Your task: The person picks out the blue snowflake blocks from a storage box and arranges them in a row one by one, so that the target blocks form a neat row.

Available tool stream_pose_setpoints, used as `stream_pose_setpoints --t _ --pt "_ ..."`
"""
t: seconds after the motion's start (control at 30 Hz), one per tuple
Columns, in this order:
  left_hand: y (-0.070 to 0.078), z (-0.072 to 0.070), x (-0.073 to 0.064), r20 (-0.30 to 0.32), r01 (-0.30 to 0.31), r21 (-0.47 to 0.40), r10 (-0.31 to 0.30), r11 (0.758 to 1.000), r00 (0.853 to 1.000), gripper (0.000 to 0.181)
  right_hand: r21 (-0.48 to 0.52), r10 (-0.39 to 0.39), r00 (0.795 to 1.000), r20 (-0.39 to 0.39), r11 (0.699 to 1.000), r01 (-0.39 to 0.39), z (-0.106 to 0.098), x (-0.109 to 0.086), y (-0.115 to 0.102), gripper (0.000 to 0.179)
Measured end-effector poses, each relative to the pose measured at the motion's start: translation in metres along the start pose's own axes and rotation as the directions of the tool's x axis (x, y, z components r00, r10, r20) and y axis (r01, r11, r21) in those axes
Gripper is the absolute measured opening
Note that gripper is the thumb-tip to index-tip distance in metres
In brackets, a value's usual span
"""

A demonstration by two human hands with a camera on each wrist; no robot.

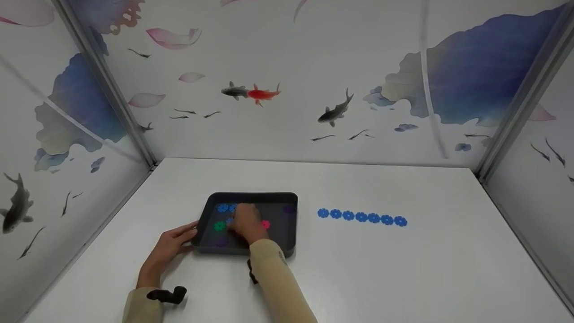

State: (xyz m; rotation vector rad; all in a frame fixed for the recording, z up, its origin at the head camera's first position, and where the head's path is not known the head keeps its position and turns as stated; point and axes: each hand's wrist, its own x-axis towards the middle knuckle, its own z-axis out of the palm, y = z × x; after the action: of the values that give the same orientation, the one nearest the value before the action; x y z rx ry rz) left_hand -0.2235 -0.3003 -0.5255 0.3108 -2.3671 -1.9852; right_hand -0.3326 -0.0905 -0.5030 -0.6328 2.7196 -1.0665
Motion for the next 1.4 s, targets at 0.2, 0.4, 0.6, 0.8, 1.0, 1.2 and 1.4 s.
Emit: stream_pose_setpoints --t 0.2,0.4,0.6,0.8,1.0,1.2,1.4 --pt "-0.001 0.001 0.002 -0.002 -0.002 0.003 0.002 1.0 1.0 0.043 -0.044 -0.025 0.999 -0.021 0.999 0.024 -0.002 0.0 -0.001 0.025" --pt "-0.003 0.0 0.004 -0.001 0.015 -0.007 -0.015 1.0 1.0 0.044 -0.095 -0.08 0.997 -0.004 0.992 0.08 -0.003 0.003 0.003 0.044" --pt "-0.003 0.001 0.004 0.002 0.004 -0.002 -0.004 1.0 1.0 0.045 -0.134 -0.094 0.996 -0.002 0.987 0.093 -0.009 0.002 0.004 0.043" --pt "-0.001 0.001 0.002 -0.006 -0.001 0.005 0.001 1.0 1.0 0.044 -0.17 -0.14 0.988 -0.057 0.977 0.129 -0.017 -0.003 -0.001 0.03" --pt "0.001 0.001 -0.001 -0.014 0.0 0.018 0.0 1.0 1.0 0.042 -0.218 -0.209 0.973 -0.099 0.958 0.184 -0.024 -0.008 -0.005 0.03" --pt "0.002 0.001 0.0 -0.014 0.004 0.019 -0.003 1.0 1.0 0.042 -0.188 -0.203 0.973 -0.114 0.966 0.179 -0.031 -0.013 -0.003 0.03" --pt "0.0 0.001 0.001 -0.016 0.0 0.018 0.0 1.0 1.0 0.042 -0.177 -0.214 0.968 -0.129 0.966 0.19 -0.039 -0.017 0.003 0.029"
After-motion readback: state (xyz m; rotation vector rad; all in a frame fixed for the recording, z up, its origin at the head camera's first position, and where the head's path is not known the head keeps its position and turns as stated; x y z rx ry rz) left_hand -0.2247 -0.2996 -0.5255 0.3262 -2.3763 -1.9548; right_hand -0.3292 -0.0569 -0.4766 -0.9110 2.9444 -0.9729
